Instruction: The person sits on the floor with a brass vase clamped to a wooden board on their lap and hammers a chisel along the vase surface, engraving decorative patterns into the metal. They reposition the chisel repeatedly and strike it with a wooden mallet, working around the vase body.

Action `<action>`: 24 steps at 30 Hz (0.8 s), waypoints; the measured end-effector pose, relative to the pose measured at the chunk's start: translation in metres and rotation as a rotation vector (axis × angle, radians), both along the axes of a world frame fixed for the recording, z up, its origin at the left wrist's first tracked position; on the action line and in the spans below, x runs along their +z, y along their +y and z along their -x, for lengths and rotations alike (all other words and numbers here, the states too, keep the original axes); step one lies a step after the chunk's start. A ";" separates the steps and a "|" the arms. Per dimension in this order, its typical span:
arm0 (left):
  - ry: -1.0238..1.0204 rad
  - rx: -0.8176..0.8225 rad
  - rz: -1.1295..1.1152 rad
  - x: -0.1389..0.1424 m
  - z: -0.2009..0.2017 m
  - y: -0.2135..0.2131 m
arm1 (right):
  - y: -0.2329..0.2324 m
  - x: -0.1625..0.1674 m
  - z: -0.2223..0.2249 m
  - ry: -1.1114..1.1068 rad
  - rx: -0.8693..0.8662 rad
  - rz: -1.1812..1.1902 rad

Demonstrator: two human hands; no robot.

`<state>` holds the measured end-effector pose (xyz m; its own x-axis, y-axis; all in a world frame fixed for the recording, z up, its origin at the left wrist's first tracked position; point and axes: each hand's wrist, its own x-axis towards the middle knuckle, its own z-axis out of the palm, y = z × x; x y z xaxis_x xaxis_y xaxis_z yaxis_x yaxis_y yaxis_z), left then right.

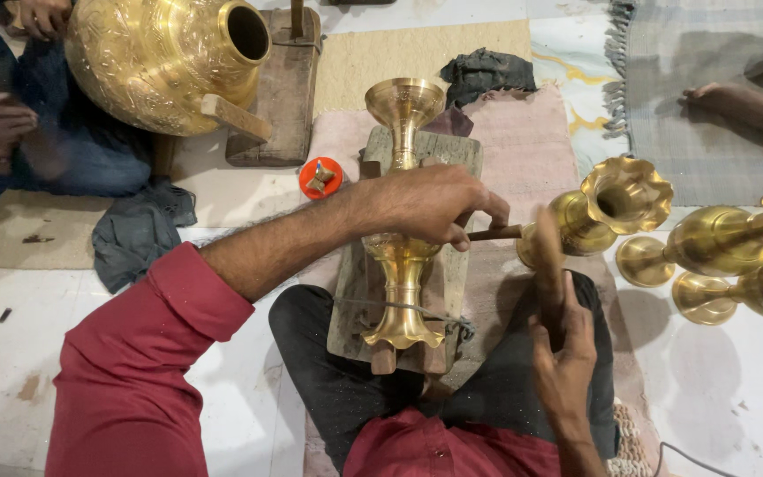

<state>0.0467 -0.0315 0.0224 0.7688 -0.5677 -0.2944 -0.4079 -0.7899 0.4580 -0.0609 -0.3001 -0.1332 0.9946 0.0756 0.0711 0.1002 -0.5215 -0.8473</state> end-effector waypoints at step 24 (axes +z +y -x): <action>0.023 0.023 0.014 0.002 0.004 0.007 | -0.007 -0.003 -0.008 -0.074 0.055 -0.375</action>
<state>0.0428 -0.0249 0.0244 0.7748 -0.5540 -0.3046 -0.3790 -0.7926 0.4777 -0.0526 -0.3068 -0.1360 0.9810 0.0838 0.1752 0.1873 -0.1694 -0.9676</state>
